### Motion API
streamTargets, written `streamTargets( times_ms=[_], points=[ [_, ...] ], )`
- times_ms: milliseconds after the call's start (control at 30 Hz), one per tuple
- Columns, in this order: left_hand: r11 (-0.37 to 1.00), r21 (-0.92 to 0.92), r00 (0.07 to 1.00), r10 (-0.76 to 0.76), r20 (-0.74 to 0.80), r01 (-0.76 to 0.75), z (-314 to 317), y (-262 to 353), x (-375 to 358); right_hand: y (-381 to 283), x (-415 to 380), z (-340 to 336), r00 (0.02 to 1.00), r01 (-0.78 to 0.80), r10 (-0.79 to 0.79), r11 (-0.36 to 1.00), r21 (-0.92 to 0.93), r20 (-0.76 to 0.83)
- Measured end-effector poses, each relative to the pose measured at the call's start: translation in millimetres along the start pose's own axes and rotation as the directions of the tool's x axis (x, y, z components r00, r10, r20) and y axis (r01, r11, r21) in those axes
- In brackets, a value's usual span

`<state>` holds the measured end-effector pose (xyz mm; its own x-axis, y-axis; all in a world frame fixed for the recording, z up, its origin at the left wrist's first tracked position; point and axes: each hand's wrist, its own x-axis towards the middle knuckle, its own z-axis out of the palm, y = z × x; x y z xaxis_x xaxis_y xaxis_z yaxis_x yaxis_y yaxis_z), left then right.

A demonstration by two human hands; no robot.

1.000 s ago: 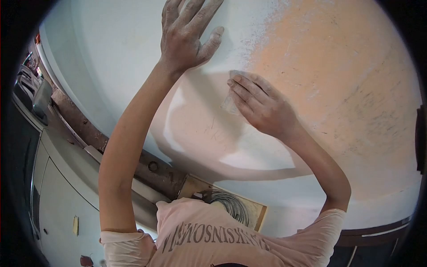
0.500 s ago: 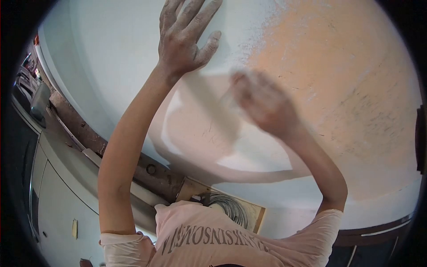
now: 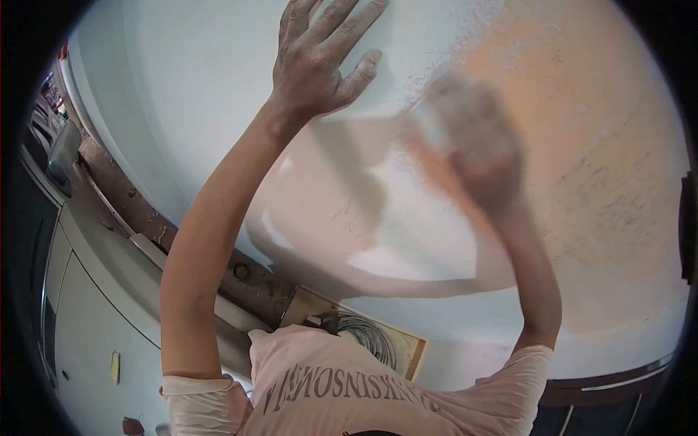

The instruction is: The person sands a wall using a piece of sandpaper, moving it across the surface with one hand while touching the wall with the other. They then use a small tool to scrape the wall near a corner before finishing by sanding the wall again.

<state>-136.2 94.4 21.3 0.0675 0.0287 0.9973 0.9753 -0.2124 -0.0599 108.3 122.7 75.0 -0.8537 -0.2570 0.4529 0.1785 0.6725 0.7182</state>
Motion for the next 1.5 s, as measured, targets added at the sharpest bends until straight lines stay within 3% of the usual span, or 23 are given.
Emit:
streamTargets(
  times_ms=[67,167,267,367,400,467,500,567,633,700,800,933,967,1000,1100,1167,1267,1333,1400,1500],
  points=[
    [0.999,-0.022,0.999,0.035,-0.033,-0.036,4,-6,-2,22,22,-27,0.979,-0.134,0.122,0.989,-0.065,-0.161],
    [1.000,-0.024,1.000,0.005,-0.010,-0.005,1,-4,-1,-7,5,-1,0.994,-0.105,0.102,0.993,-0.057,-0.045],
    [1.000,-0.009,0.999,-0.021,0.035,0.022,-2,2,0,-59,-28,37,0.970,0.181,-0.193,0.979,0.088,0.148],
    [1.000,-0.006,1.000,-0.013,0.028,0.013,-1,1,0,-42,-19,25,0.976,0.159,-0.175,0.980,0.119,0.132],
    [1.000,-0.013,1.000,-0.010,0.028,0.010,-1,1,0,-27,-5,13,0.986,0.140,-0.140,0.990,0.000,0.090],
    [0.999,-0.019,0.999,-0.026,0.027,0.027,0,1,1,6,19,-10,0.998,-0.036,0.035,0.999,-0.007,-0.043],
    [0.999,-0.028,0.999,-0.037,0.027,0.038,0,3,0,28,23,-15,0.993,-0.001,-0.017,0.988,-0.152,-0.119],
    [0.998,-0.038,0.999,-0.044,0.027,0.045,1,2,-1,27,26,-19,0.993,-0.048,0.028,0.983,-0.175,-0.113],
    [0.998,-0.038,0.998,-0.052,0.034,0.053,1,2,-1,-7,16,1,1.000,-0.017,0.018,0.998,0.059,-0.015],
    [0.997,-0.035,0.996,-0.065,0.054,0.067,1,3,-1,-42,-12,27,0.966,0.191,-0.206,0.976,0.106,0.155],
    [0.995,-0.040,0.992,-0.089,0.087,0.093,-2,4,-1,-49,-19,33,0.925,0.278,-0.312,0.945,0.170,0.218],
    [0.994,-0.040,0.990,-0.097,0.100,0.102,-3,6,2,9,19,-10,1.000,0.003,-0.003,0.999,0.035,-0.004],
    [0.994,-0.040,0.991,-0.098,0.093,0.102,-2,6,0,31,26,-18,0.997,-0.012,0.011,1.000,-0.007,-0.083],
    [0.994,-0.042,0.992,-0.098,0.085,0.101,0,4,-1,37,28,-28,0.995,-0.053,0.043,0.991,-0.121,-0.085],
    [0.993,-0.045,0.992,-0.102,0.073,0.105,3,4,-1,6,13,-8,0.994,-0.106,0.105,0.994,-0.011,-0.031],
    [0.994,-0.046,0.992,-0.100,0.077,0.103,2,5,-1,-28,-7,14,0.988,0.041,-0.055,0.994,0.098,0.142],
    [0.995,-0.043,0.993,-0.084,0.081,0.088,3,3,-1,-37,-16,21,0.953,0.177,-0.217,0.965,0.193,0.213],
    [0.996,-0.047,0.994,-0.076,0.084,0.080,3,3,-1,-14,0,6,0.985,0.054,-0.083,0.981,0.187,0.154],
    [0.995,-0.049,0.994,-0.079,0.080,0.083,3,1,-2,19,22,-14,0.997,-0.016,0.024,0.995,0.099,-0.077],
    [0.994,-0.052,0.993,-0.089,0.071,0.093,3,4,-2,28,18,-13,0.997,-0.024,0.009,0.984,-0.178,-0.083]
  ],
)
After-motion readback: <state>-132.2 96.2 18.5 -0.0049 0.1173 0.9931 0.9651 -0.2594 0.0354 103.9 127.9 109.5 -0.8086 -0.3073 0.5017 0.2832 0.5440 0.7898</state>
